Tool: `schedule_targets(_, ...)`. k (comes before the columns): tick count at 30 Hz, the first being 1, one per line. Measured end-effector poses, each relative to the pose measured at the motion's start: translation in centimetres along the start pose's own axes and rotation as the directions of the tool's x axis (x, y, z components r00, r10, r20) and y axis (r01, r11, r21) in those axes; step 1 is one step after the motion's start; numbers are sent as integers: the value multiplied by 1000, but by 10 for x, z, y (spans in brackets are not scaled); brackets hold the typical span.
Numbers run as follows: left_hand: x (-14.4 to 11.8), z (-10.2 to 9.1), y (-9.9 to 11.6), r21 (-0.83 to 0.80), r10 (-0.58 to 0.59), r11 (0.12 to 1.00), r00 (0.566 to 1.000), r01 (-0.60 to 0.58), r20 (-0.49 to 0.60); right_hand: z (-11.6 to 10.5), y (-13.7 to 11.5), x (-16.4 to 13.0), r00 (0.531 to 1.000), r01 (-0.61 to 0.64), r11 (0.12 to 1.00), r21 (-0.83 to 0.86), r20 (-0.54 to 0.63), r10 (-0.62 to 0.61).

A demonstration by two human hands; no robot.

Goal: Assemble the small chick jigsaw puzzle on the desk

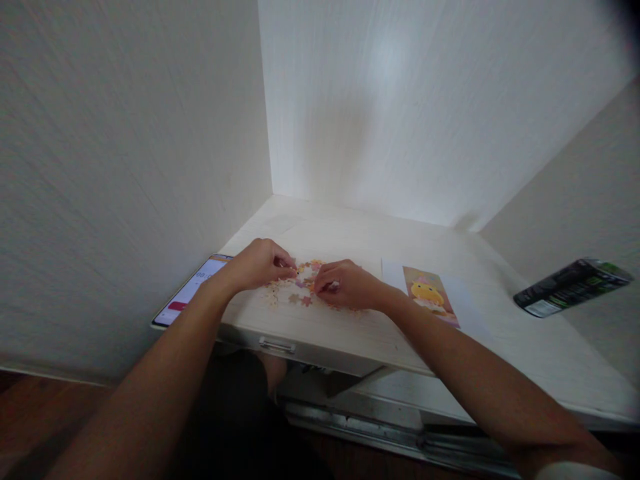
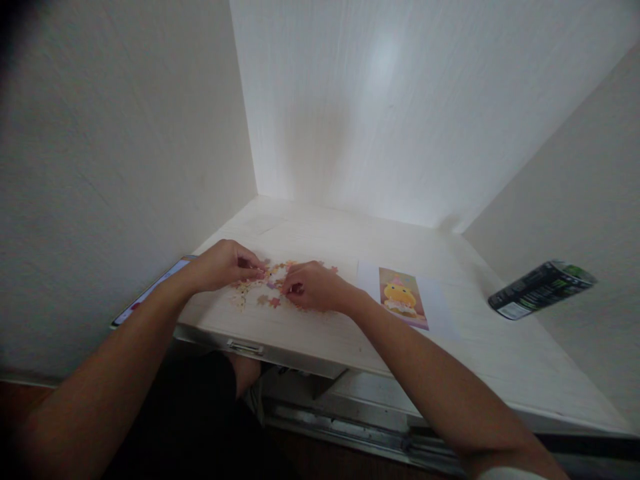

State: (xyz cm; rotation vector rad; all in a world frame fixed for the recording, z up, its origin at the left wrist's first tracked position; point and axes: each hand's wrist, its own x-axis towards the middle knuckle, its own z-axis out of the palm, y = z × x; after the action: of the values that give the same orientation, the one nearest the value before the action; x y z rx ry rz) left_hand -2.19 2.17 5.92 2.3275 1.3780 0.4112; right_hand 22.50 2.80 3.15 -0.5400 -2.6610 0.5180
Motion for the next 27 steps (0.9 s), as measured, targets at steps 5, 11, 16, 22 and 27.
schedule_targets(5,-1,-7,-18,253,-100,959,987,129,-125,-7,-1,-2,998,0,1000,-8,55,0)
schedule_targets(11,0,3,-20,360,-222,889,955,281,-197,-14,-5,-4,992,-45,999,-3,119,45)
schedule_targets(16,0,6,-20,402,-257,869,958,287,-127,-13,-10,-3,980,-16,999,-32,199,22)
schedule_targets(22,-2,3,-23,408,-220,883,972,232,-78,-10,-8,-1,983,-9,1000,-27,186,14)
schedule_targets(27,-2,4,-11,366,-121,922,992,128,-44,-5,-10,-1,987,6,999,-51,163,2)
